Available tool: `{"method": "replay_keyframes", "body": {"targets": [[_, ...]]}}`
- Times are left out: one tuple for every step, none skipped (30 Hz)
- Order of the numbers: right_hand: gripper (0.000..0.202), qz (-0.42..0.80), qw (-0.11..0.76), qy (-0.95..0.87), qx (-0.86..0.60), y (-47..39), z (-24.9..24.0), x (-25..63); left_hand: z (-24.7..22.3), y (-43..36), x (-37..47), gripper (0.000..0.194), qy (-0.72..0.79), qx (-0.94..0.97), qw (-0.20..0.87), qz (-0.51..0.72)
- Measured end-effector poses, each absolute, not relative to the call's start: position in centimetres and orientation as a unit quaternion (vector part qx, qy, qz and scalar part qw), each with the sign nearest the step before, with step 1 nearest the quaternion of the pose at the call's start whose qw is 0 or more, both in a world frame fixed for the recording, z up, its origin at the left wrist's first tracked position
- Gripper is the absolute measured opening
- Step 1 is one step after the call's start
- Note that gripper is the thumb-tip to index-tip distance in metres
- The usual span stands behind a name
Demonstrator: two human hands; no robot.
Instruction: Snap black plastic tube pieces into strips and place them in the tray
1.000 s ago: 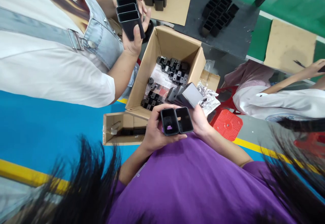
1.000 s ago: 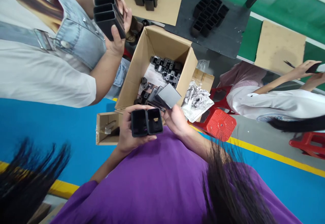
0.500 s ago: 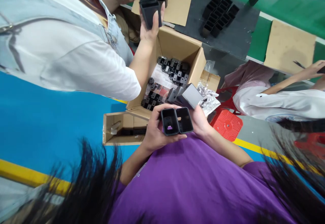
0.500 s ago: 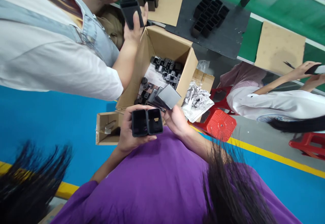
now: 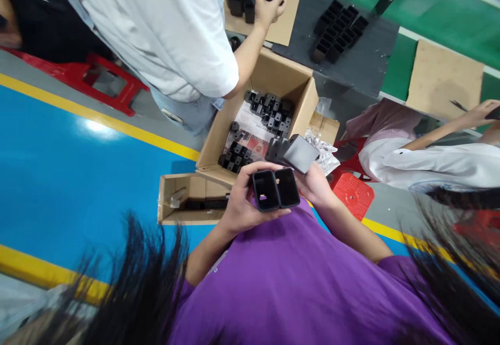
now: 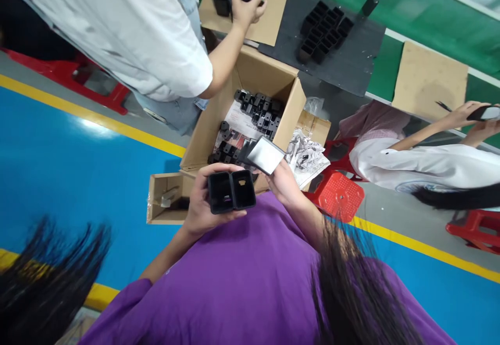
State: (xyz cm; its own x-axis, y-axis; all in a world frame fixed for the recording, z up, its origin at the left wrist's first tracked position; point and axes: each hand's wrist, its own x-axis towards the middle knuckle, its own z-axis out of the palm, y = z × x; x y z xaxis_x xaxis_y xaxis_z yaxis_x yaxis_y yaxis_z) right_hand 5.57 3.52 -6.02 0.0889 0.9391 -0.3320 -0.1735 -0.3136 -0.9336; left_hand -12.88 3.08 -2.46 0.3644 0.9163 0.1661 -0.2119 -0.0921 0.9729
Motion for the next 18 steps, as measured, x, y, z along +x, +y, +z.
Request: {"method": "replay_keyframes", "body": {"targets": [[0.044,0.575,0.483,-0.352,-0.559,3.7,-6.0,6.1,-2.6,3.0,-13.0,0.079,0.315,0.563,0.603,0.469],[0.04,0.563,0.484,-0.371,-0.557,3.9,-5.8,6.7,-2.9,3.0,-13.2,0.077,0.322,0.55,0.609,0.471],[0.038,0.543,0.479,-0.401,-0.561,4.1,-5.6,7.4,-3.2,3.0,-13.4,0.075,0.332,0.526,0.618,0.48],[0.036,0.516,0.466,-0.44,-0.568,4.3,-5.3,8.2,-3.6,3.0,-13.6,0.072,0.342,0.489,0.633,0.493],[0.036,0.482,0.449,-0.484,-0.576,4.5,-5.0,8.9,-4.0,3.1,-13.8,0.069,0.353,0.44,0.653,0.505],[0.035,0.439,0.429,-0.531,-0.585,4.8,-4.6,9.5,-4.4,3.2,-13.9,0.068,0.364,0.385,0.675,0.514],[0.035,0.387,0.407,-0.579,-0.591,5.0,-4.2,10.0,-4.7,3.4,-14.0,0.066,0.376,0.328,0.693,0.52],[0.034,0.336,0.387,-0.621,-0.593,5.1,-3.8,10.3,-5.0,3.6,-14.0,0.065,0.387,0.276,0.705,0.526],[0.034,0.296,0.372,-0.652,-0.591,5.3,-3.5,10.4,-5.2,3.9,-13.9,0.063,0.397,0.23,0.712,0.533],[0.035,0.268,0.357,-0.676,-0.586,5.3,-3.2,10.4,-5.3,4.3,-13.7,0.06,0.405,0.189,0.711,0.542],[0.036,0.25,0.343,-0.694,-0.581,5.4,-2.9,10.3,-5.5,4.7,-13.5,0.057,0.414,0.152,0.705,0.555],[0.037,0.24,0.331,-0.709,-0.575,5.3,-2.6,10.1,-5.7,5.1,-13.2,0.054,0.421,0.116,0.697,0.569],[0.038,0.235,0.321,-0.721,-0.567,5.1,-2.4,9.7,-5.9,5.5,-12.9,0.051,0.43,0.083,0.686,0.581],[0.04,0.233,0.311,-0.732,-0.559,4.9,-2.1,9.4,-6.2,5.9,-12.6,0.047,0.441,0.055,0.672,0.592],[0.042,0.235,0.302,-0.744,-0.548,4.7,-1.7,8.9,-6.6,6.3,-12.4,0.044,0.453,0.034,0.661,0.598],[0.043,0.237,0.294,-0.755,-0.535,4.4,-1.4,8.5,-7.0,6.6,-12.1,0.042,0.464,0.022,0.658,0.593],[0.044,0.24,0.285,-0.769,-0.519,4.1,-1.1,8.0,-7.4,6.8,-11.8,0.04,0.471,0.018,0.665,0.579],[0.044,0.243,0.272,-0.785,-0.501,3.8,-0.9,7.5,-7.8,6.8,-11.5,0.04,0.475,0.021,0.678,0.561]]}}
